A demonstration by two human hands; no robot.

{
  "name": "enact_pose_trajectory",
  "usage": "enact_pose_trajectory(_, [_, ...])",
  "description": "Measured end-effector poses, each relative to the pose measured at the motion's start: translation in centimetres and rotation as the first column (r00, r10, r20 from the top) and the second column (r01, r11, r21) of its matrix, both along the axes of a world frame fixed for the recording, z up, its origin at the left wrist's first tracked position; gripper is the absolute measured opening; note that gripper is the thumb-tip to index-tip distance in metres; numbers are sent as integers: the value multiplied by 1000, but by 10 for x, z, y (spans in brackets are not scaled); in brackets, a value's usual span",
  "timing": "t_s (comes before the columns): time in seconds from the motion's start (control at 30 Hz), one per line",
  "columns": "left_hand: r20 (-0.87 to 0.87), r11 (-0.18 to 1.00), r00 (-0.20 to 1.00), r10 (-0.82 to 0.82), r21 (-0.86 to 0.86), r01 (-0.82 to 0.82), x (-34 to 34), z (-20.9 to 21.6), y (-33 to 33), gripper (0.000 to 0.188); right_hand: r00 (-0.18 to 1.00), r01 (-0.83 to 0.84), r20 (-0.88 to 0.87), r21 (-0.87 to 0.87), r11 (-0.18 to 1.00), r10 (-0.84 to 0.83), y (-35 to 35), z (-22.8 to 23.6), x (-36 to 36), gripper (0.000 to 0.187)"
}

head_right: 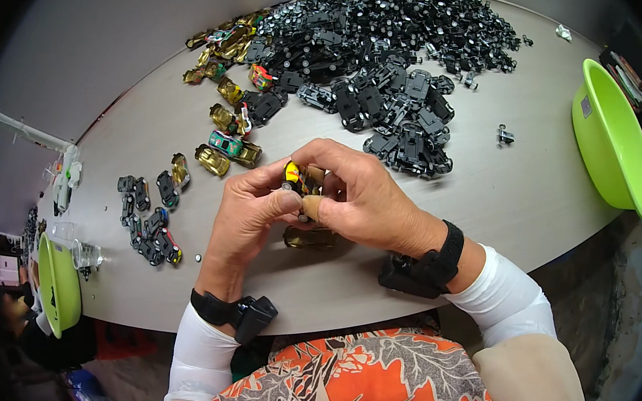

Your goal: The person assembles small toy cars by hand at a table. They repeatedly pick up a black chassis and a colored body, snap them together, and place the completed car on the table. The process continues with different colored bodies throughout the clip.

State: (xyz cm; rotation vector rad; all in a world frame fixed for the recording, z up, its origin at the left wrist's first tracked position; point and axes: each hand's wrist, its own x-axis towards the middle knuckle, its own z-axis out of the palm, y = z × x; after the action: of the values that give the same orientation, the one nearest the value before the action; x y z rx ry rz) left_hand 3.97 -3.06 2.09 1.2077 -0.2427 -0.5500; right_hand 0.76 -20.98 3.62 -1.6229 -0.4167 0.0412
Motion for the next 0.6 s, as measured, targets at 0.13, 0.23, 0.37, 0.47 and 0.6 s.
enact_pose_trajectory(0.13, [86,996,996,-18,91,10,-1,1,0,42,1000,0,9,-40,999,0,-2,5,1,29])
enact_pose_trajectory(0.23, [203,988,978,-34,155,2,-5,0,-6,41,996,84,-11,-49,995,-85,-1,-1,1,26])
enact_pose_trajectory(0.37, [112,997,992,-58,56,52,-8,2,-7,42,971,180,172,-72,981,-166,-1,-7,4,25])
enact_pose_trajectory(0.47, [93,997,992,-80,26,78,-5,5,-1,43,978,88,194,-24,996,-82,-6,-10,9,29])
enact_pose_trajectory(0.6, [82,996,992,-94,-3,94,0,5,5,39,996,-11,94,14,1000,9,-15,-8,13,28])
